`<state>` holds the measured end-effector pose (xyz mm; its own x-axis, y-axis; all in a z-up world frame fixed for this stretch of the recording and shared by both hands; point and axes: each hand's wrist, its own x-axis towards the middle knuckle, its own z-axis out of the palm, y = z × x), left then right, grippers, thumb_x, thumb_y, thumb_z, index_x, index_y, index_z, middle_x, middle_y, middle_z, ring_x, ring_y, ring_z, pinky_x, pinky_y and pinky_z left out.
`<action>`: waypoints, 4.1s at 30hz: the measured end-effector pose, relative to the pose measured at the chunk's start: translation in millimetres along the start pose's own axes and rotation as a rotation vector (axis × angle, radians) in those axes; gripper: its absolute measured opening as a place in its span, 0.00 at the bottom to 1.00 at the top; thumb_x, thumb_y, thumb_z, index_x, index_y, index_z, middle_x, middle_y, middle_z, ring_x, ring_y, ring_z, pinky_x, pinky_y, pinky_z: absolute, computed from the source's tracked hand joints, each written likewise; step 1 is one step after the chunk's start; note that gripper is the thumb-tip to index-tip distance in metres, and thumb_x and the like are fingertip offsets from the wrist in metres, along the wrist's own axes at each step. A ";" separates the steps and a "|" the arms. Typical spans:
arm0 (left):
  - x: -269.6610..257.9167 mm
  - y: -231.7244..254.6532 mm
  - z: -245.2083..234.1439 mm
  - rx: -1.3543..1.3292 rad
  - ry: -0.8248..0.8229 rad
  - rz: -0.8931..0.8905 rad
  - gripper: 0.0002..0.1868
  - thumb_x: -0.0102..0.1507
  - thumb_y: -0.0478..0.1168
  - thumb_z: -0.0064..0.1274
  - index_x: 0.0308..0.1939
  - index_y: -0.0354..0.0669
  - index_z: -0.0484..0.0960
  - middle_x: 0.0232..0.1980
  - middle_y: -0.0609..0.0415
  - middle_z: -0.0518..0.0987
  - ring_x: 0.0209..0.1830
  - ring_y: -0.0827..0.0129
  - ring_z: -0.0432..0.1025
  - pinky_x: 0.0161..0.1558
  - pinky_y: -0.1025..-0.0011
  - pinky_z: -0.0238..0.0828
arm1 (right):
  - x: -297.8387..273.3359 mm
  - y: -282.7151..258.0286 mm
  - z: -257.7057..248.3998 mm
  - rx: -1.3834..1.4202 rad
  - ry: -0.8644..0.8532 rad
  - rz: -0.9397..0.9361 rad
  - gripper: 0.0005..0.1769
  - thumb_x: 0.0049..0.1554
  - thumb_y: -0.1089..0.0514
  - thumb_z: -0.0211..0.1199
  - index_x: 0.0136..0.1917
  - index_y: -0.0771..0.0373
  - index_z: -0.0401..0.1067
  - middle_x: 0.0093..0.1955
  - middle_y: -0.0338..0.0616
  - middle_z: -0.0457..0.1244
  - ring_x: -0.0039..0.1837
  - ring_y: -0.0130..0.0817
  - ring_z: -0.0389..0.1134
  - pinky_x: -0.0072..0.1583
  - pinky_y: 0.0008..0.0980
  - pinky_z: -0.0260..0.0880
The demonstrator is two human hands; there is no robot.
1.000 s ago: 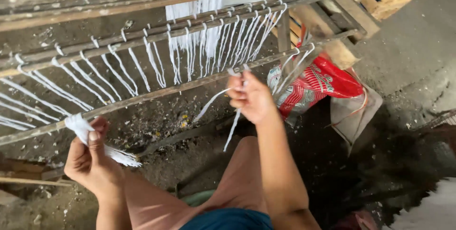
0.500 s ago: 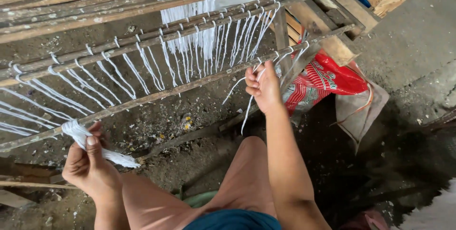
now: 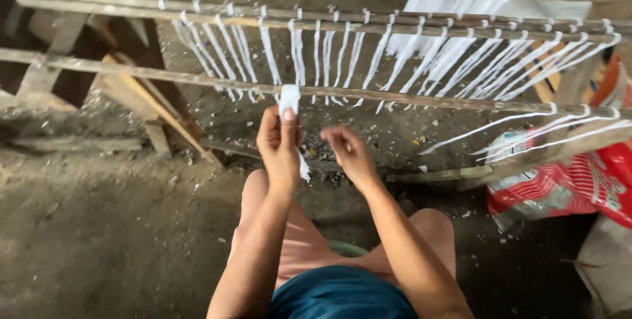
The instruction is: The person is gathering and tying bundles of white candle wicks onto a wooden frame in a workshop.
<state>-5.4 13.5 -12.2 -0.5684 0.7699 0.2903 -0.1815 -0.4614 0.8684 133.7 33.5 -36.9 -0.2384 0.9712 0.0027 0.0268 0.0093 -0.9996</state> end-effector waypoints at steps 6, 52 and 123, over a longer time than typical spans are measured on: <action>-0.3 19.4 3.6 0.043 -0.052 0.025 0.09 0.74 0.39 0.45 0.44 0.38 0.78 0.28 0.54 0.75 0.19 0.79 0.62 0.24 0.81 0.61 | 26.7 -87.8 50.1 0.183 -0.012 -0.232 0.03 0.62 0.56 0.65 0.48 0.57 0.75 0.34 0.30 0.60 0.38 0.17 0.62 0.41 0.18 0.66; 5.8 12.3 -16.8 0.151 -0.104 0.196 0.10 0.78 0.33 0.43 0.45 0.26 0.72 0.40 0.31 0.80 0.47 0.45 0.81 0.52 0.51 0.81 | -8.4 -49.9 -129.6 0.780 0.056 0.091 0.14 0.65 0.49 0.55 0.52 0.62 0.68 0.38 0.29 0.51 0.33 0.13 0.47 0.29 0.10 0.41; -6.2 26.1 2.3 0.052 -0.058 0.038 0.08 0.75 0.40 0.43 0.47 0.42 0.75 0.29 0.52 0.78 0.22 0.80 0.59 0.28 0.80 0.57 | 30.6 -57.4 27.2 0.294 0.118 -0.133 0.08 0.65 0.56 0.61 0.50 0.63 0.71 0.38 0.41 0.65 0.31 0.15 0.56 0.29 0.12 0.54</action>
<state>-4.8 -2.2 9.6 -0.5261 0.7775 0.3447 -0.1180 -0.4681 0.8757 98.5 56.1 19.8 -0.1063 0.9871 0.1193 -0.2817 0.0852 -0.9557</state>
